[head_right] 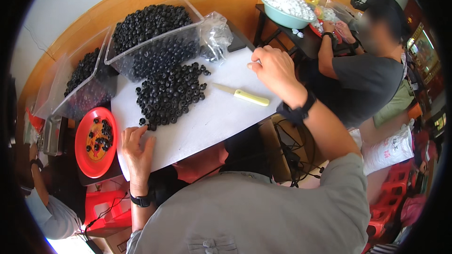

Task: Trimming or cleaning small black round components using a small hand knife.

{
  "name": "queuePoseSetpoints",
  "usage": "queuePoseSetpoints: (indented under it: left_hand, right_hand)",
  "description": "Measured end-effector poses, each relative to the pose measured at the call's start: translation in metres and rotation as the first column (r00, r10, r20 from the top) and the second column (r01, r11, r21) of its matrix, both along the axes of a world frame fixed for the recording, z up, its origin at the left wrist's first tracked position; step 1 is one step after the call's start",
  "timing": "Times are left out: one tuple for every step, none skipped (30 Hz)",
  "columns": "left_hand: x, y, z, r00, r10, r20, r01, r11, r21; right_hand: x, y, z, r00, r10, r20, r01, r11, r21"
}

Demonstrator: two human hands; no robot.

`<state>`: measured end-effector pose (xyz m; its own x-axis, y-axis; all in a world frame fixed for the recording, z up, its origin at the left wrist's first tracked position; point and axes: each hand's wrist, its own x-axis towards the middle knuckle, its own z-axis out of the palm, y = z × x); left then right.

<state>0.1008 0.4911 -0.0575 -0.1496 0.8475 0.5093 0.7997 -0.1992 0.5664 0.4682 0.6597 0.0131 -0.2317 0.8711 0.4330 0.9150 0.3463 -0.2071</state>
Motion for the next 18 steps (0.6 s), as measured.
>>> queuePoseSetpoints:
  left_hand:
    - [0.002, -0.001, 0.003, 1.0, -0.002, 0.017, 0.002, 1.0, -0.009]
    - [0.005, -0.002, 0.007, 0.999, -0.003, 0.035, 0.003, 1.0, -0.016]
    - [0.007, -0.002, 0.009, 1.0, 0.001, 0.026, 0.0, 1.0, -0.015]
    - [0.013, -0.002, 0.011, 1.0, -0.007, 0.022, 0.007, 1.0, -0.005]
    - [0.016, -0.003, 0.016, 1.0, 0.006, 0.016, -0.005, 1.0, -0.019]
    - [0.02, -0.004, 0.019, 1.0, 0.01, 0.012, -0.009, 0.999, -0.031]
    - [0.026, -0.005, 0.023, 1.0, 0.003, 0.001, -0.003, 1.0, -0.022]
    - [0.032, -0.007, 0.026, 1.0, 0.011, 0.012, -0.011, 0.999, -0.032]
    - [0.037, -0.008, 0.03, 1.0, 0.018, 0.021, -0.017, 0.999, -0.04]
    - [0.042, -0.007, 0.033, 1.0, 0.006, 0.011, -0.006, 1.0, -0.028]
    - [0.046, -0.006, 0.036, 1.0, 0.006, 0.01, -0.006, 0.999, -0.034]
    - [0.051, -0.005, 0.038, 1.0, 0.006, 0.009, -0.006, 0.999, -0.04]
    - [0.056, -0.004, 0.04, 1.0, 0.01, 0.017, -0.01, 0.999, -0.041]
    - [0.06, -0.004, 0.043, 1.0, 0.0, 0.01, 0.0, 0.999, -0.033]
    - [0.064, -0.003, 0.045, 1.0, 0.009, 0.013, -0.008, 0.999, -0.037]
    - [0.067, -0.002, 0.047, 1.0, 0.016, 0.017, -0.015, 0.999, -0.041]
    - [0.069, -0.002, 0.046, 1.0, 0.006, 0.005, -0.006, 1.0, -0.014]
    - [0.072, -0.002, 0.047, 1.0, -0.002, 0.002, 0.002, 1.0, -0.011]
  right_hand:
    - [0.009, 0.02, 0.006, 0.999, -0.036, -0.003, 0.036, 0.994, -0.105]
    - [0.018, 0.039, 0.012, 0.997, -0.071, -0.004, 0.069, 0.976, -0.208]
    - [0.026, 0.062, 0.015, 0.997, -0.071, 0.03, 0.076, 0.975, -0.21]
    - [0.033, 0.083, 0.017, 0.996, -0.07, 0.062, 0.082, 0.973, -0.214]
    - [0.03, 0.101, 0.019, 0.991, -0.071, 0.115, 0.092, 0.977, -0.19]
    - [0.027, 0.115, 0.021, 0.982, -0.082, 0.17, 0.11, 0.98, -0.163]
    - [0.024, 0.127, 0.023, 0.979, -0.089, 0.185, 0.119, 0.981, -0.155]
    - [0.021, 0.136, 0.023, 0.975, -0.096, 0.2, 0.126, 0.981, -0.146]
    - [0.019, 0.144, 0.019, 0.982, -0.083, 0.17, 0.107, 0.985, -0.134]
    - [0.021, 0.154, 0.017, 0.985, -0.072, 0.159, 0.094, 0.986, -0.135]
    - [0.019, 0.157, 0.022, 0.988, -0.066, 0.138, 0.089, 0.982, -0.166]
    - [0.017, 0.158, 0.024, 0.991, -0.06, 0.116, 0.082, 0.977, -0.196]
    - [0.017, 0.161, 0.026, 0.993, -0.061, 0.099, 0.081, 0.972, -0.22]
    - [0.018, 0.165, 0.025, 0.995, -0.062, 0.082, 0.08, 0.966, -0.245]
    - [0.017, 0.167, 0.025, 0.996, -0.059, 0.074, 0.077, 0.957, -0.279]
    - [0.015, 0.169, 0.024, 0.996, -0.066, 0.067, 0.082, 0.956, -0.281]
    - [0.016, 0.171, 0.02, 0.996, -0.074, 0.058, 0.087, 0.957, -0.277]
    - [0.017, 0.173, 0.019, 0.995, -0.083, 0.049, 0.093, 0.958, -0.273]
